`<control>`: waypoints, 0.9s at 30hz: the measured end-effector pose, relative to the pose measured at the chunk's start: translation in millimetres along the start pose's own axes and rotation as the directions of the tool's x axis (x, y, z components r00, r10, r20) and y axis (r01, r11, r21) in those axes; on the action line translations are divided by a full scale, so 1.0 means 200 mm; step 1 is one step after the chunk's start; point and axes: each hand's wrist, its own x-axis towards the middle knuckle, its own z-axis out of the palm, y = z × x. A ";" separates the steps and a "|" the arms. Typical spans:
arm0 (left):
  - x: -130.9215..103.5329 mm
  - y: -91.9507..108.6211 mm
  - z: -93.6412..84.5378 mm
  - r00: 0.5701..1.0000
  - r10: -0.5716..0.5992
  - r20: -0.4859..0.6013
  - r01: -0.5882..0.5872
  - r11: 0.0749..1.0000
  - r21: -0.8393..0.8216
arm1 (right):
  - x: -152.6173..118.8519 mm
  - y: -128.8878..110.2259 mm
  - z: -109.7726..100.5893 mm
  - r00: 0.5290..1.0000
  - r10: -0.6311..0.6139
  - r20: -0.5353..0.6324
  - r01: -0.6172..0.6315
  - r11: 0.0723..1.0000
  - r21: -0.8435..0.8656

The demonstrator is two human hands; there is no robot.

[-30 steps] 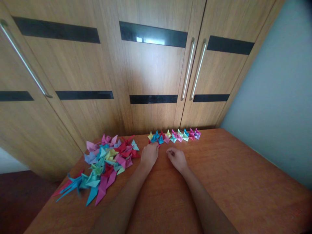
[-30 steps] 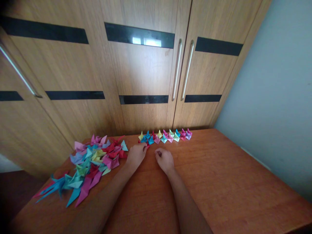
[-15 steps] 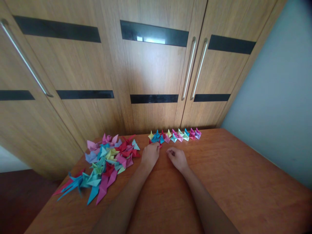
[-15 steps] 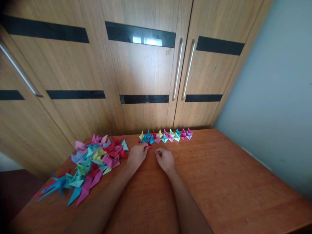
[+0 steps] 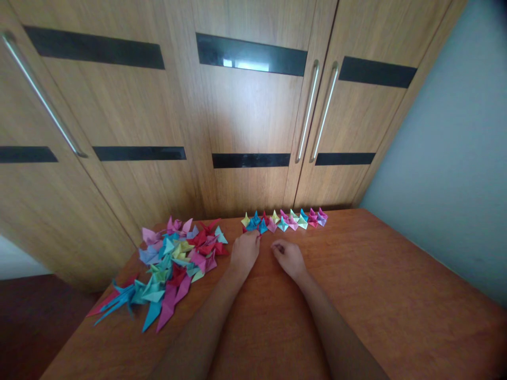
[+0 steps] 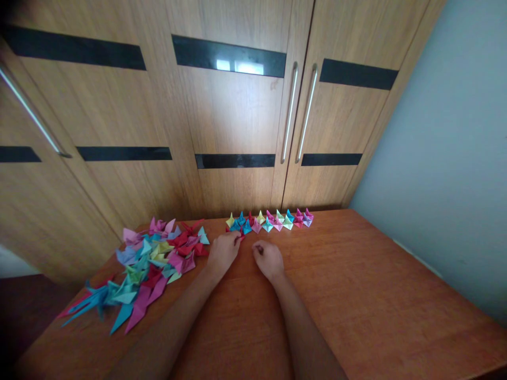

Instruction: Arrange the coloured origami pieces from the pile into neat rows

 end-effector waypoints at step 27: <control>-0.02 -0.14 -0.09 0.979 -0.191 0.070 0.198 0.973 -0.118 | -0.01 -0.02 -0.01 0.999 0.030 0.024 -0.030 0.999 -0.023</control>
